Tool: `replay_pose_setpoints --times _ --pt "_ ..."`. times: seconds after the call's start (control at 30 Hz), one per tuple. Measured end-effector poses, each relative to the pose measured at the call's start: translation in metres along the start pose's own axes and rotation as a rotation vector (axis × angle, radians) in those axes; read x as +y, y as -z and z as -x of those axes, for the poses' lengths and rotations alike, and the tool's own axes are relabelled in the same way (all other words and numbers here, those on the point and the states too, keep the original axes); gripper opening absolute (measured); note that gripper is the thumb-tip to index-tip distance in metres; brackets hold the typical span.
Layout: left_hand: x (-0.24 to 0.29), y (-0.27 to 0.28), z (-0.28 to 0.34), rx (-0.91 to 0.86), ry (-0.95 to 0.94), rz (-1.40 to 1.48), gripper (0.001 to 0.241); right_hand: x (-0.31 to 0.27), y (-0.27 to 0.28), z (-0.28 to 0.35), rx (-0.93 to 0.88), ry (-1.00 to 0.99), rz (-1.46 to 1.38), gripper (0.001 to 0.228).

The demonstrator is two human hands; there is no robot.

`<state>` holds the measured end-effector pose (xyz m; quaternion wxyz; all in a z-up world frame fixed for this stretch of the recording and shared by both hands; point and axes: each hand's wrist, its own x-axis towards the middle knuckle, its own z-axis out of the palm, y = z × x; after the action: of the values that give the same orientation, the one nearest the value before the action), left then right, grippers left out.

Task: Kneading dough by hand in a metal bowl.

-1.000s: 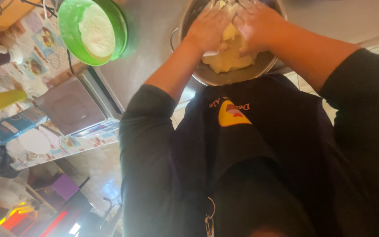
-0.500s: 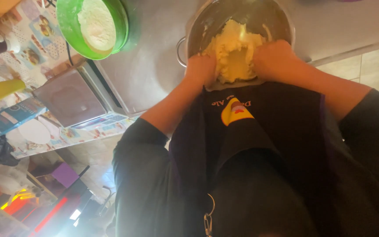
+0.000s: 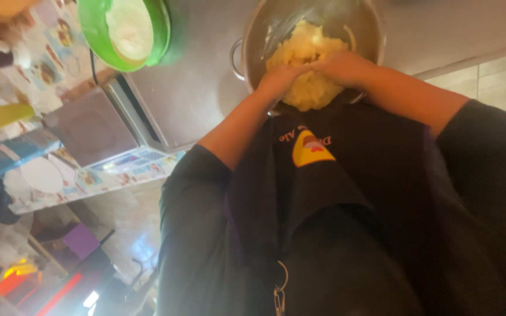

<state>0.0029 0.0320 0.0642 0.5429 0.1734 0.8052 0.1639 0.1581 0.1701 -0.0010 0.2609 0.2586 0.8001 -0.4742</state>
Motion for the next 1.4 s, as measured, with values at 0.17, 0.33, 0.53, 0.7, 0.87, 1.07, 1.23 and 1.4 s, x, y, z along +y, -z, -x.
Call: replay_pose_setpoints --times 0.17,0.33,0.53,0.7,0.87,1.07,1.23,1.4 --pt "0.007 0.007 -0.009 -0.072 -0.113 0.412 0.07 0.003 0.005 -0.014 0.11 0.007 -0.358 0.046" --pt "-0.026 0.014 -0.064 -0.174 -0.245 0.472 0.054 -0.007 0.015 -0.012 0.106 0.04 -0.748 0.04" --pt "0.036 0.075 0.01 -0.136 -0.322 0.296 0.074 -0.047 0.065 0.02 0.048 0.019 -1.037 0.048" --pt "0.046 0.095 -0.004 0.174 -0.726 -0.721 0.081 -0.074 0.091 0.031 0.434 0.415 0.23 0.067" --pt "0.016 0.054 -0.024 0.301 -0.788 -1.042 0.079 -0.048 0.055 0.026 0.572 0.557 0.58 0.076" --pt "-0.028 0.007 -0.028 0.349 -0.853 -1.005 0.065 -0.036 0.028 0.025 0.755 0.545 0.949 0.059" --pt "-0.033 0.0 -0.025 0.41 -0.959 -0.917 0.066 -0.045 0.028 0.032 0.825 0.652 0.952 0.028" --pt "-0.018 0.01 -0.034 0.072 -0.691 -1.176 0.075 -0.019 0.012 0.016 0.426 0.355 0.992 0.049"
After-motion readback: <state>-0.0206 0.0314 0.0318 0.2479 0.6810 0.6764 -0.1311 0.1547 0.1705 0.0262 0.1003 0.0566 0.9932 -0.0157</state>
